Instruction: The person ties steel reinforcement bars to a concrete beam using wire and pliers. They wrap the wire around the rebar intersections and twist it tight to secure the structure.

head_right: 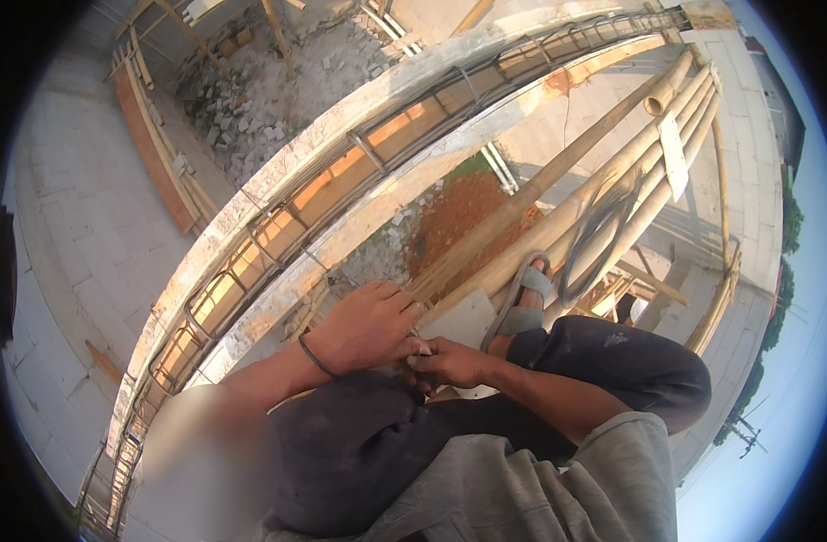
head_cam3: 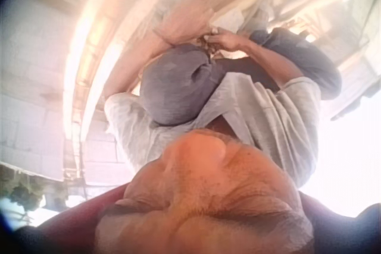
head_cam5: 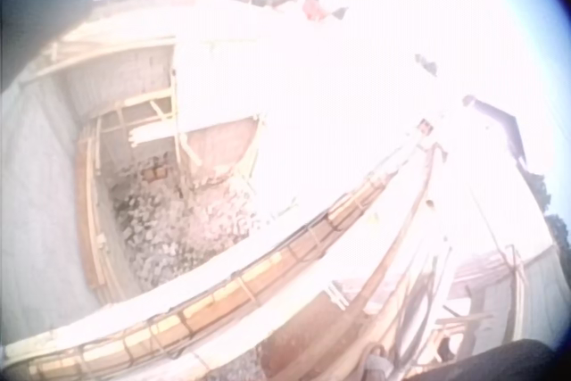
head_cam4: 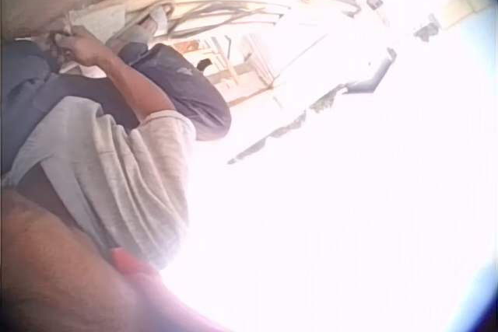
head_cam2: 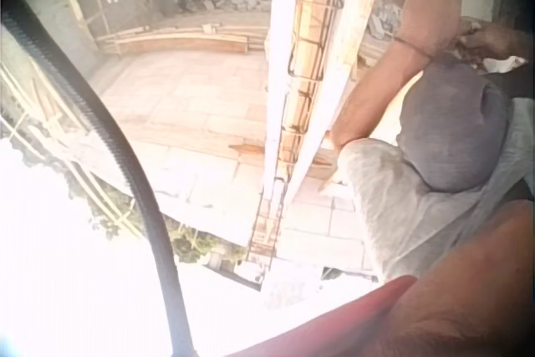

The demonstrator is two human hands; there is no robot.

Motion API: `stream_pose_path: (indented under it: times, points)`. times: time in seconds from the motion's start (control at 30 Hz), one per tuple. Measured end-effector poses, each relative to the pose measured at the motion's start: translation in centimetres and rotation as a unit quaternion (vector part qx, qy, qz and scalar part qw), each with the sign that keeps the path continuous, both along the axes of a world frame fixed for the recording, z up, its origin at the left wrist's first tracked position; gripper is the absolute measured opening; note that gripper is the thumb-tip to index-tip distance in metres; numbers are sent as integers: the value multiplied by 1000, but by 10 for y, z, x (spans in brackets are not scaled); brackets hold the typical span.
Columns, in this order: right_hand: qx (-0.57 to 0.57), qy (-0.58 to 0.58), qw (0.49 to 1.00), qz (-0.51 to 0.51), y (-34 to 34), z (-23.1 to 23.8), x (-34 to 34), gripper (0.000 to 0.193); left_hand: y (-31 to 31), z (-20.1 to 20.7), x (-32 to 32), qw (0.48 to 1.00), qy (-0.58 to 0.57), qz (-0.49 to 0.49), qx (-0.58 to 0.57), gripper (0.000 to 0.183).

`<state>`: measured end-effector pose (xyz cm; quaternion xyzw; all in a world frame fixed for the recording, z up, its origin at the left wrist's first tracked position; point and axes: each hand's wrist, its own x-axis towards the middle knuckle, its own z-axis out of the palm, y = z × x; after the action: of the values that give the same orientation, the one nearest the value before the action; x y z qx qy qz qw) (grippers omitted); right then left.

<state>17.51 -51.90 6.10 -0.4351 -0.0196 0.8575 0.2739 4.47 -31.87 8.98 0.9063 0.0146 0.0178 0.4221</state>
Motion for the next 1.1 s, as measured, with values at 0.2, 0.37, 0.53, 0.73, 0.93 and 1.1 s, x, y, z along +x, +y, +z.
stream_pose_path:
  times: [0.2, 0.37, 0.53, 0.73, 0.93, 1.1]
  points:
    - [-99, -33, 994, 31, 15, 42, 36, 29, 21, 9, -18, 957, -197, 204, -65, 29]
    - [224, -562, 743, 286, 72, 129, 95, 31, 32, 20, -2, 811, -155, 448, -342, 31]
    - [357, -689, 597, 204, 128, 186, 134, 38, 27, 57, 65, 854, -164, 320, -375, 51]
    - [386, -706, 580, 126, 139, 175, 144, 50, 45, 80, 125, 761, -177, 287, -554, 46]
    - [398, -522, 752, 55, 138, 132, 165, 50, 60, 75, 153, 783, -109, 345, -506, 42]
    - [302, 18, 929, -213, 130, 105, 173, 35, 63, 82, 169, 839, -111, 215, -487, 46]
